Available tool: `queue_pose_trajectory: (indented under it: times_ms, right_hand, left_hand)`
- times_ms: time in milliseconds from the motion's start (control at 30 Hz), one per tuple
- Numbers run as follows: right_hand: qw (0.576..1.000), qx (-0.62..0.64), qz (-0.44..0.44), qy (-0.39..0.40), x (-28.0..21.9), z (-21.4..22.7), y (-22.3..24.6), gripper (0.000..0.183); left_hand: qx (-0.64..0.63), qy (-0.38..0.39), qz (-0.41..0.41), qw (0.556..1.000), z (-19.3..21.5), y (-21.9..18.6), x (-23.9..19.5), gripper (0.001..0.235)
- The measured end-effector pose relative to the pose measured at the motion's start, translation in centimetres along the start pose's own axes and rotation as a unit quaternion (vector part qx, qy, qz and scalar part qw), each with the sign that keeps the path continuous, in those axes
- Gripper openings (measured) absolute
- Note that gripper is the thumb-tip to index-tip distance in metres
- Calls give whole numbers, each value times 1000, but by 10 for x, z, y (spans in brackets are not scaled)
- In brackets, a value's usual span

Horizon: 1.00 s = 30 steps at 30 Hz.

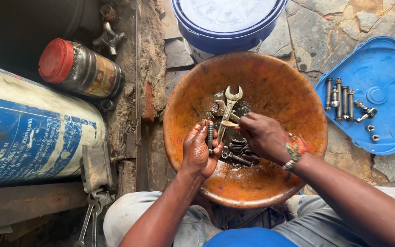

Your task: The person sits on the ground and cleans greasy mechanical parts, including bolts and nuts, using a rag and a wrench. They wipe the parts over a large orange bowl and place cleaned items into a blue plastic tray.

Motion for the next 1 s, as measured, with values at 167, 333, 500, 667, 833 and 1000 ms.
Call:
queue_pose_trajectory:
  times_ms: [167, 333, 500, 667, 833, 1000]
  right_hand:
    - [999, 0, 53, -7, -7, 4, 24, 13]
    - [995, -52, 69, 54, -7, -1, 25, 22]
    - [993, -56, 97, 42, -8, 3, 29, 16]
    - [984, -150, -14, 90, -11, -11, -20, 16]
    - [967, -197, -54, 153, -27, -36, -42, 17]
    - [981, -137, -33, 132, -25, -36, -28, 23]
  left_hand:
    - [29, 11, -6, 999, 7, 4, 0, 8]
    - [28, -5, -18, 999, 13, 8, 11, 6]
    - [44, 17, -5, 999, 5, 5, 4, 13]
    - [28, -11, -11, 1000, 8, -4, 6, 16]
    - [43, 7, -24, 999, 2, -7, 6, 13]
    - [43, 2, -35, 998, 2, -9, 5, 14]
Point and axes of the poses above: each hand's wrist, its own x-axis towards the middle knuckle, its own z-axis out of the back of the hand, y = z × x, the point moved 10 cm from there along x, towards the middle knuckle, and after that the axes turned 4 degrees about -y, right-handed, at the moved point
